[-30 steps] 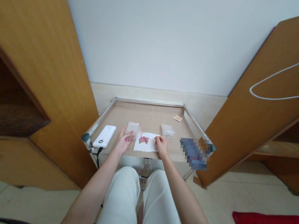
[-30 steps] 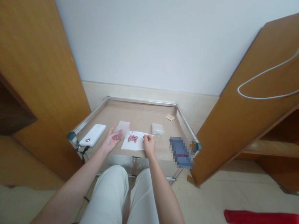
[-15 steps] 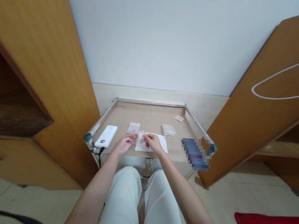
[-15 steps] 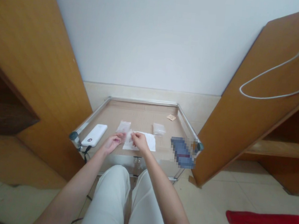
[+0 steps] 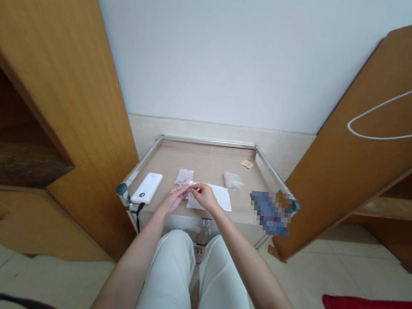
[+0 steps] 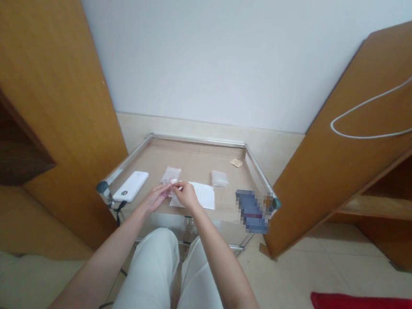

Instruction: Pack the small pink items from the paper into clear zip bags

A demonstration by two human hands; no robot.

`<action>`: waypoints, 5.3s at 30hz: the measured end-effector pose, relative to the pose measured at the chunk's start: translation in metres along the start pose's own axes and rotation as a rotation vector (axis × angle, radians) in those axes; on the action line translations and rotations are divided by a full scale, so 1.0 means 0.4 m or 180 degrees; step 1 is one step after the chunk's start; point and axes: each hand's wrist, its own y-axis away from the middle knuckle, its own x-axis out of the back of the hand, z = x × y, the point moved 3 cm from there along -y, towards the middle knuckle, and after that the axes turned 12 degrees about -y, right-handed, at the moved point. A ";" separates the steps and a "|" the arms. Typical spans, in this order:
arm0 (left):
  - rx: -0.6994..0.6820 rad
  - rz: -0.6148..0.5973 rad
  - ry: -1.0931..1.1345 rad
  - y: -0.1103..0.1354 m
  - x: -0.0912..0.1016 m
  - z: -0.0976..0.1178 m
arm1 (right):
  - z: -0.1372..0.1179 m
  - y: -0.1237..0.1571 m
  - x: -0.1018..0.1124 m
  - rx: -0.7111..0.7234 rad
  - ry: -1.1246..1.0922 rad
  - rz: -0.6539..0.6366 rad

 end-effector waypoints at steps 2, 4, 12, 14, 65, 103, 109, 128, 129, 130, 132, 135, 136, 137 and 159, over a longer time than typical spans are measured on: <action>0.0006 -0.0044 -0.0012 0.001 -0.003 0.000 | 0.000 -0.002 -0.002 0.0016 0.0079 0.0050; 0.0015 -0.0027 -0.0026 0.003 -0.004 0.001 | 0.002 -0.002 -0.004 0.0002 0.0077 0.0082; 0.0117 -0.0112 -0.0055 0.007 -0.004 0.002 | 0.013 0.001 -0.005 0.0027 0.0021 0.0180; 0.0082 -0.0131 -0.0085 0.005 -0.002 0.000 | 0.014 0.003 -0.007 0.0020 0.0015 0.0158; 0.0103 0.0134 0.0593 -0.004 0.016 -0.004 | -0.059 -0.043 0.071 0.0328 0.1787 -0.0312; 0.0181 -0.0891 0.0336 0.019 -0.006 0.007 | 0.020 -0.065 0.046 -0.0992 -0.0624 -0.1669; 0.0091 -0.0777 0.0337 0.019 -0.004 0.009 | 0.021 -0.064 0.043 -0.1040 -0.0614 -0.1662; 0.0242 -0.0408 0.0764 0.012 0.001 0.007 | 0.033 -0.080 0.122 -0.1299 -0.1514 -0.0677; 0.0260 -0.0387 0.0773 0.011 0.002 0.006 | 0.043 -0.081 0.128 -0.1294 -0.1585 -0.0259; 0.0273 -0.0370 0.0786 0.011 0.003 0.005 | 0.055 -0.080 0.130 -0.1271 -0.1674 0.0151; 0.0287 -0.0347 0.0816 0.010 0.004 0.004 | 0.084 -0.075 0.125 -0.1186 -0.1861 0.0915; 0.0309 -0.0324 0.0831 0.009 0.006 0.003 | 0.131 -0.063 0.104 -0.1093 -0.2063 0.1788; 0.0322 -0.0318 0.0827 0.008 0.006 0.003 | 0.145 -0.060 0.095 -0.1063 -0.2114 0.1962; 0.0336 -0.0309 0.0821 0.008 0.006 0.002 | 0.157 -0.057 0.087 -0.1020 -0.2149 0.2081; 0.0273 -0.0311 0.0757 0.012 -0.007 0.011 | 0.234 -0.050 0.017 -0.0747 -0.3056 0.2631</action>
